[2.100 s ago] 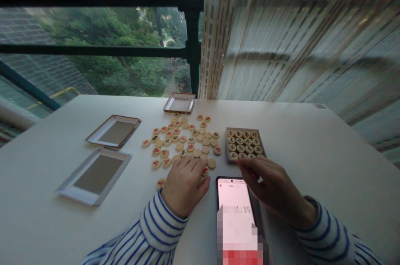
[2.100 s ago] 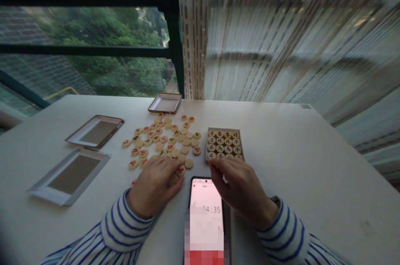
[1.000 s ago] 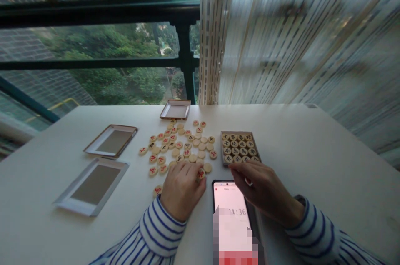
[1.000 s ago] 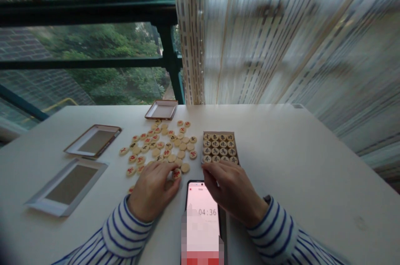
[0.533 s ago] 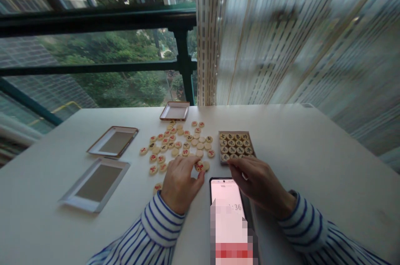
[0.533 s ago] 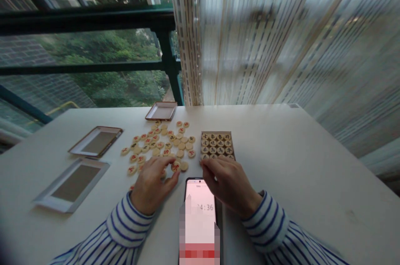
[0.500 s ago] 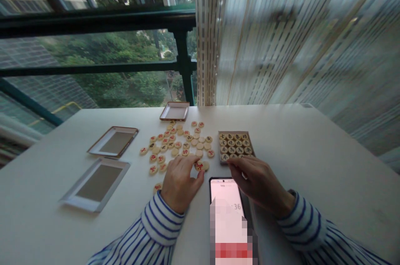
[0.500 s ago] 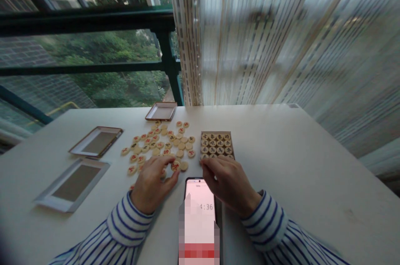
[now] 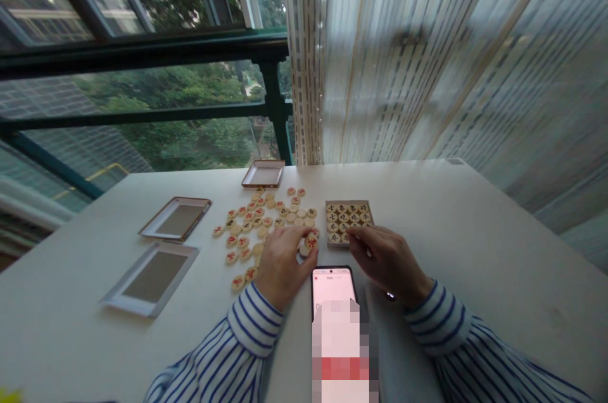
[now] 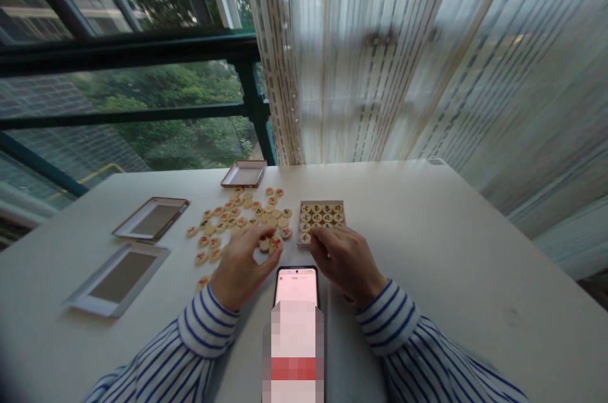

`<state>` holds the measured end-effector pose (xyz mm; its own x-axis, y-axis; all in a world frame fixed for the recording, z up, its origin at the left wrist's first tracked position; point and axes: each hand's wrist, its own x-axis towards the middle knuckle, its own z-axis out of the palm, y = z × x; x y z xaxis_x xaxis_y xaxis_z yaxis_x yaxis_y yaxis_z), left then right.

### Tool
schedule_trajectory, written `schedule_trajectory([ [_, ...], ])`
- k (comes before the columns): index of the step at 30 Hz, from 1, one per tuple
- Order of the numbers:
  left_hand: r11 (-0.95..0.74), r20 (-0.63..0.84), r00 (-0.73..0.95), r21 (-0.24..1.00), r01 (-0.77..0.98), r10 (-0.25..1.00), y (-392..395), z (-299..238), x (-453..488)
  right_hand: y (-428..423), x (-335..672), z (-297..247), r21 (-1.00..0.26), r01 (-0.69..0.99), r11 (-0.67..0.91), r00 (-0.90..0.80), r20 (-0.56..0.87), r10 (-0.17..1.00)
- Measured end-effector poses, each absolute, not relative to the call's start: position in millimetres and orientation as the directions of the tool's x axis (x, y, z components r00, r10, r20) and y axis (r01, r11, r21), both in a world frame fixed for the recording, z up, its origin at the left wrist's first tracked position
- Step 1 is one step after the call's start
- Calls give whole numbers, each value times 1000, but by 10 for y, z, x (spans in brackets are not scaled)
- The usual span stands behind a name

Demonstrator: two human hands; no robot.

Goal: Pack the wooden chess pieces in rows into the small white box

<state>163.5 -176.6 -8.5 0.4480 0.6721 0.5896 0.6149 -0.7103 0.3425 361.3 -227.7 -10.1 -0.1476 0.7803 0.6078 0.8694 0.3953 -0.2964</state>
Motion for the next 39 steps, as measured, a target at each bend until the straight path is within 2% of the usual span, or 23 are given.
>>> schedule_trajectory([
  [14,-718,589,424,468,515,688,-1529,37,2224,-2234,3804,-86,-303,906,295,-33,645,763],
  [24,-796,587,538,421,436,605,-1353,144,2428,-2215,3998,-72,-382,908,170,130,644,753],
  [31,-821,557,604,419,388,570,-1335,66,2410,-2207,4008,-60,-561,816,138,256,565,784],
  [39,-810,498,665,505,299,556,-1358,14,2420,-2164,4028,-132,-811,563,159,280,369,886],
])
